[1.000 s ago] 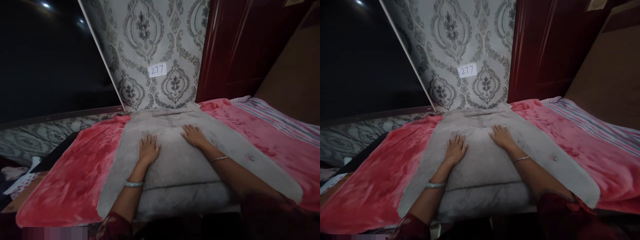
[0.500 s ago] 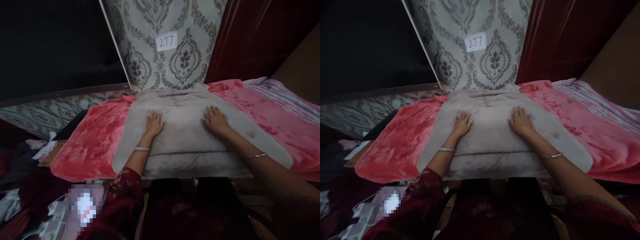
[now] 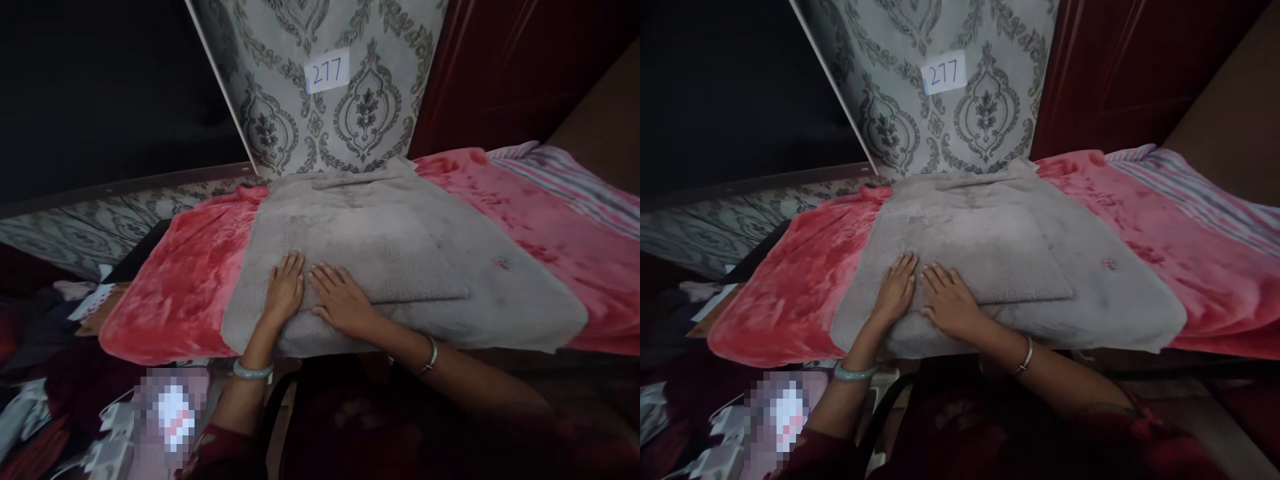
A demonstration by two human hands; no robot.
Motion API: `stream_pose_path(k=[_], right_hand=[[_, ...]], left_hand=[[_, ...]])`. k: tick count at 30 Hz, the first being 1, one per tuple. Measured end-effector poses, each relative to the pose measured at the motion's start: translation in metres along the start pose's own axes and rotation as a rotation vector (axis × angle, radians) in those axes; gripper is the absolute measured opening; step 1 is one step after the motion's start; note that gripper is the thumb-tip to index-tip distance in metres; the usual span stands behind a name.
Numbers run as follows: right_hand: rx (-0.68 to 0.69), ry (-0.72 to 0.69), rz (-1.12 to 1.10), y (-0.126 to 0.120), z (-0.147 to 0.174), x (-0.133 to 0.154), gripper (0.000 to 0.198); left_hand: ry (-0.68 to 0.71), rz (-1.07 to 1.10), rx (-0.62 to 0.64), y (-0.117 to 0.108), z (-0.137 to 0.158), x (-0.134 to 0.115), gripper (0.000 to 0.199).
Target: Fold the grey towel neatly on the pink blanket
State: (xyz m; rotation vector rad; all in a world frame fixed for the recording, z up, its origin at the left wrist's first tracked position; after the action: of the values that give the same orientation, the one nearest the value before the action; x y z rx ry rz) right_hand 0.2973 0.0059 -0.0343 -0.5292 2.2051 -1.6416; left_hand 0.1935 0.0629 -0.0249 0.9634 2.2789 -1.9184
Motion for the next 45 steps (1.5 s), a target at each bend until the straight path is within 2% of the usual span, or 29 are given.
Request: stream_pose_path(k=[3, 8, 12, 15, 19, 23, 28, 31, 33, 36, 39, 42, 45], right_hand=[[-0.017, 0.134, 0.054, 0.0, 0.032, -0.046, 0.073], [-0.101, 0.362, 0.152, -0.008, 0.118, -0.128, 0.082], [-0.143, 0.455, 0.162, -0.011, 0.173, -0.169, 0.084], [-0.179, 0.489, 0.114, -0.01, 0.189, -0.186, 0.078], [-0.242, 0.512, -0.001, -0.014, 0.185, -0.196, 0.068], [-0.285, 0.598, -0.109, -0.021, 0.177, -0.203, 0.067], [-0.309, 0.656, -0.186, -0.016, 0.175, -0.216, 0.067], [-0.316, 0.674, -0.185, -0.01, 0.178, -0.223, 0.065], [-0.323, 0.665, -0.168, -0.009, 0.178, -0.223, 0.065], [-0.405, 0.612, -0.108, -0.023, 0.175, -0.209, 0.064], [-0.465, 0.499, -0.094, -0.041, 0.158, -0.183, 0.058], [-0.41, 0.342, -0.146, -0.048, 0.12, -0.156, 0.051], [-0.338, 0.189, -0.198, -0.048, 0.067, -0.139, 0.048]], left_hand=[[0.022, 0.039, -0.033, 0.002, -0.001, 0.004, 0.053], [0.061, 0.084, -0.063, 0.002, -0.001, 0.008, 0.052], [0.069, 0.12, -0.107, 0.002, 0.0, 0.012, 0.051], [0.088, 0.158, -0.149, -0.001, 0.001, 0.013, 0.05], [0.076, 0.229, -0.256, -0.009, 0.004, 0.018, 0.048], [-0.044, 0.398, -0.36, -0.018, 0.004, 0.035, 0.055], [-0.42, 0.751, -0.307, -0.012, -0.001, 0.068, 0.076], [-0.533, 1.034, -0.242, -0.006, -0.001, 0.066, 0.093], [-0.575, 1.181, -0.253, -0.005, 0.002, 0.062, 0.097], [-0.619, 1.3, -0.295, -0.006, 0.008, 0.057, 0.093], [-0.629, 1.385, -0.271, -0.004, 0.012, 0.05, 0.094], [-0.654, 1.484, -0.265, -0.003, 0.02, 0.044, 0.097], [-0.712, 1.62, -0.321, -0.002, 0.031, 0.039, 0.092]])
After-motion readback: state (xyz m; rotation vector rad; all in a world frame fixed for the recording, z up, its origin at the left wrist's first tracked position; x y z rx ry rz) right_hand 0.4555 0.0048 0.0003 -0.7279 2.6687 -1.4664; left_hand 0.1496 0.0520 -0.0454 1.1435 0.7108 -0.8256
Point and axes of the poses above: each hand's wrist, its own z-axis away from the middle knuckle, its own y-axis out of the palm, x = y × z, the point moved 9 cm from there along -z, towards the middle knuckle, and after that the axes turned 9 degrees about z, right-handed, at the moved point
